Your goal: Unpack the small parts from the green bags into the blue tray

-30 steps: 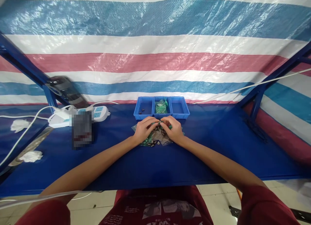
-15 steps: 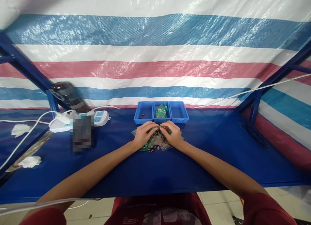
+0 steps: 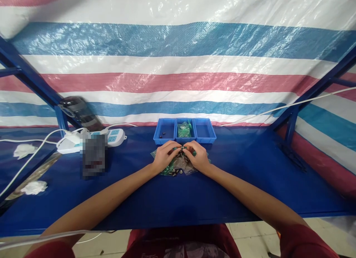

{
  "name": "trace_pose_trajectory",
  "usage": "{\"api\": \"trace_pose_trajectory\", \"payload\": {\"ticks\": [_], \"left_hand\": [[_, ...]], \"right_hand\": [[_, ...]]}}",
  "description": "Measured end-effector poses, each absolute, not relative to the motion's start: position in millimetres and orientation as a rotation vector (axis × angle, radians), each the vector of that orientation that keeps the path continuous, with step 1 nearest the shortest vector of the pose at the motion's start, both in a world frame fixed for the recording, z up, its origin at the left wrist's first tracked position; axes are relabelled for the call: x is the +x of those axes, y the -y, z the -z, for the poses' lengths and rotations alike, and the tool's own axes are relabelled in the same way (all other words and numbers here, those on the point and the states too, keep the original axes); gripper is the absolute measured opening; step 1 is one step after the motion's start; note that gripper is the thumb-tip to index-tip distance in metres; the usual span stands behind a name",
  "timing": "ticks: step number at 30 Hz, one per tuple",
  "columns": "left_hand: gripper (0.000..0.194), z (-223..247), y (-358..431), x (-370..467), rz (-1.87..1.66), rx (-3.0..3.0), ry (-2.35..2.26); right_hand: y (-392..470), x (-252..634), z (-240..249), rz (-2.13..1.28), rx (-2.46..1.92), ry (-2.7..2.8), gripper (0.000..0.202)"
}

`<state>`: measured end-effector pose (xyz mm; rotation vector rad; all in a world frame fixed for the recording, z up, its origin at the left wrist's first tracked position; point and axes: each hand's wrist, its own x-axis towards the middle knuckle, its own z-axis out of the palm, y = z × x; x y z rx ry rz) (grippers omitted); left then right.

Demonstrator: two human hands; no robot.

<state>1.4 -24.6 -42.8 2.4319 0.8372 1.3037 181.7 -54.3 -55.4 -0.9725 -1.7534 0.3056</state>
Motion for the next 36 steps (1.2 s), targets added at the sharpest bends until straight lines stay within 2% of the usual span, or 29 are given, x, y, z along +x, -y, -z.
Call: {"api": "trace_pose_trajectory", "payload": {"ticks": [36], "left_hand": [[0.017,42.6,26.1,1.7,-1.325,2.448,-0.821]], "right_hand": [[55.5,180.1,54.5,-0.274,-0.959,1.744,0.018]]}}
